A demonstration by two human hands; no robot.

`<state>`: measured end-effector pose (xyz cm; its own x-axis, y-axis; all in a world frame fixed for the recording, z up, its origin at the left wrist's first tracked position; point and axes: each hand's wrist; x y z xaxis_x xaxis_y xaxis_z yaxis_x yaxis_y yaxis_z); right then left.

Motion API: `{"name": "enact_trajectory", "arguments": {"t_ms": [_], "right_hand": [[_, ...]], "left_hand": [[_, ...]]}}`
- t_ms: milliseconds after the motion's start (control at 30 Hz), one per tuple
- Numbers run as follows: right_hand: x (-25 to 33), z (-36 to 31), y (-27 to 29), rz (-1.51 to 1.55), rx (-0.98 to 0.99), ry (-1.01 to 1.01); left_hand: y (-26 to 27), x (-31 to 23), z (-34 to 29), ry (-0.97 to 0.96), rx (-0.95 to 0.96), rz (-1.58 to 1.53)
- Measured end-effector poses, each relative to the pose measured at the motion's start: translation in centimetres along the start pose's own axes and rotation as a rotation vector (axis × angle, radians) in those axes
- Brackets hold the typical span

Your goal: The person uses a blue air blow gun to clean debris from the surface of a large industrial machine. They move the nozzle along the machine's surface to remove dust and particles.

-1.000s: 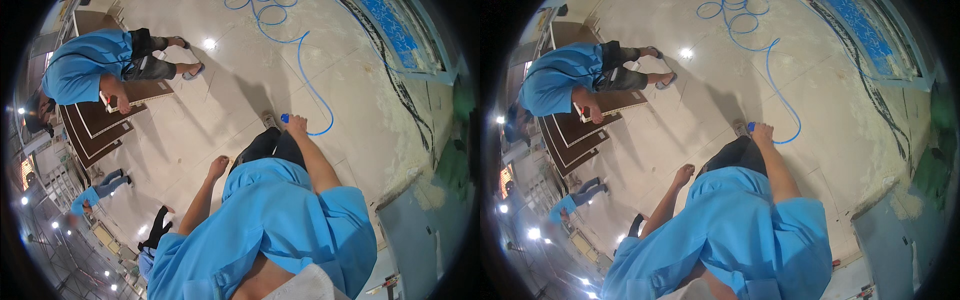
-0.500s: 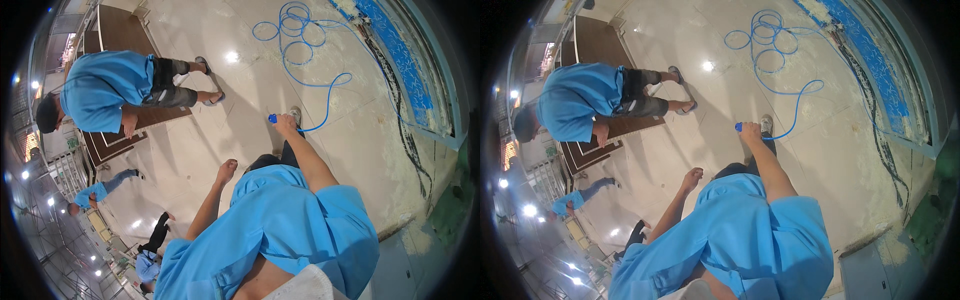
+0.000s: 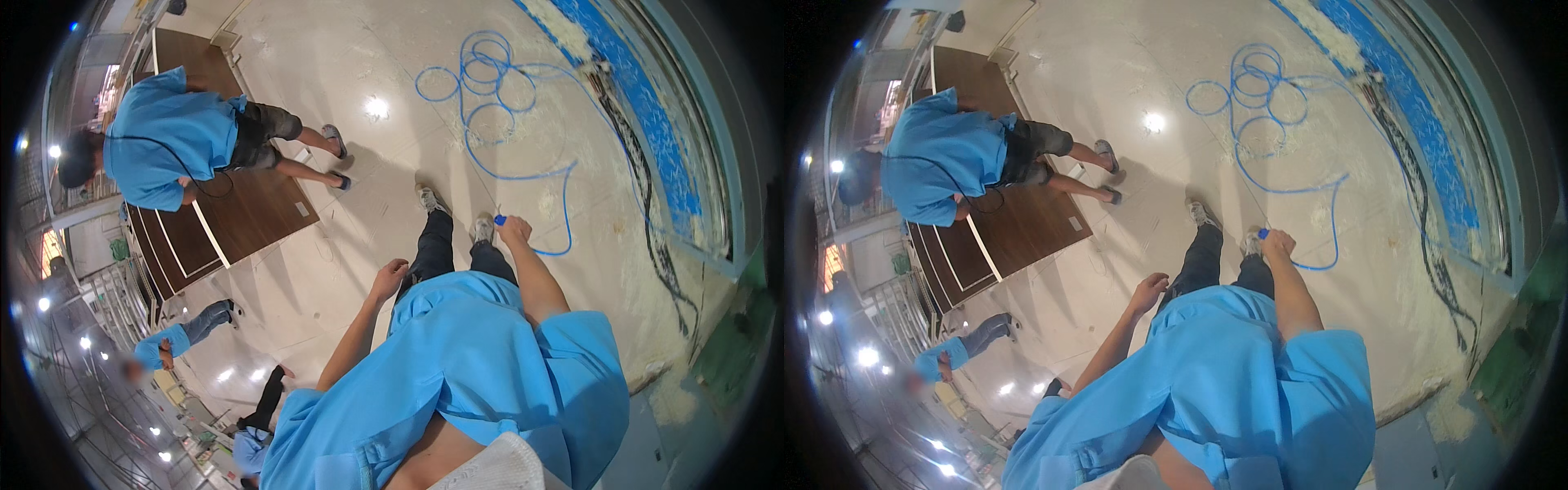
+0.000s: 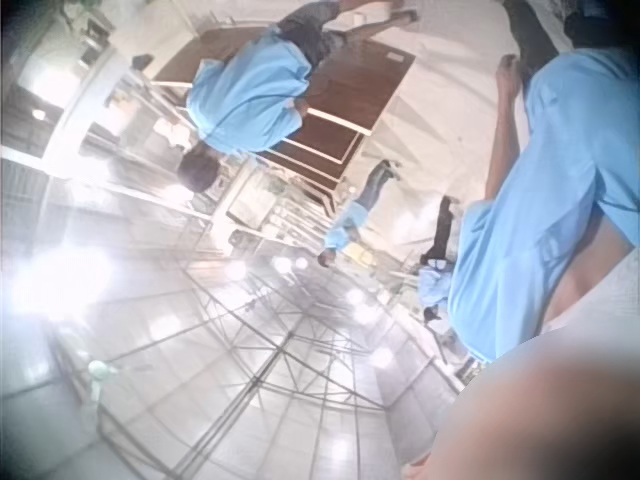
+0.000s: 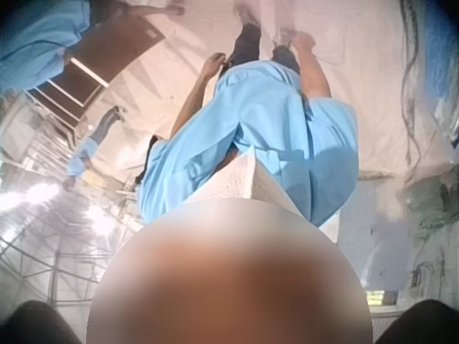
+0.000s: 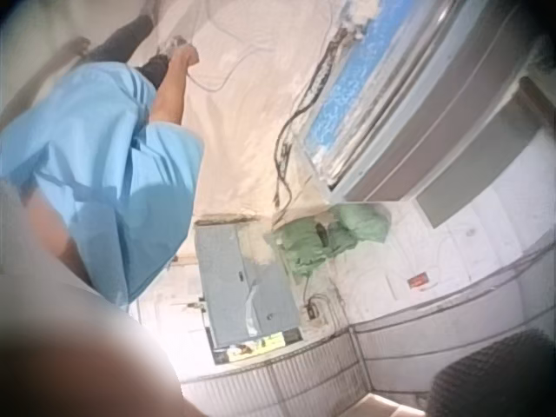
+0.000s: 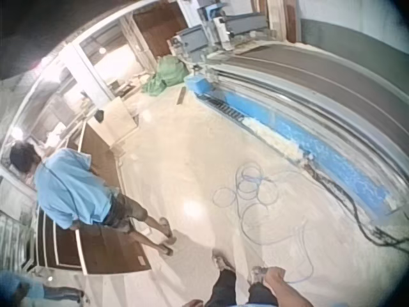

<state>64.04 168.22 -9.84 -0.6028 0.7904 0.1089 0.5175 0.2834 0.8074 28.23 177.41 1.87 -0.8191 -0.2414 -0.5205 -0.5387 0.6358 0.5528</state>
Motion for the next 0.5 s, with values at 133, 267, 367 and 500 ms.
{"name": "enact_trajectory", "arguments": {"t_ms": [133,267,367,500], "right_hand": [[6.0,2.5,1.9,-0.023,0.074,0.233],[19.2,4.2,3.6,0.026,0.090,0.446],[29.0,5.9,5.1,0.057,0.080,0.554],[38.7,9.1,7.4,0.034,0.052,0.594]], "left_hand": [[2.1,0.8,4.2,0.053,-0.068,-0.070],[5.4,2.6,8.2,0.154,-0.119,-0.107],[9.4,4.0,10.8,0.153,-0.199,-0.172],[15.6,4.1,15.2,0.121,-0.264,-0.135]]}}
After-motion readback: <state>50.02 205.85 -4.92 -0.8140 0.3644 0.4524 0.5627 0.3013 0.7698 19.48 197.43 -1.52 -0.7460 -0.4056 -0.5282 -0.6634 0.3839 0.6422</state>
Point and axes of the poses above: each hand's wrist, its own z-axis towards the middle knuckle, its own y-axis out of the back of the hand, x = y × z, and after that the axes turned 13 degrees about -x, right-handed
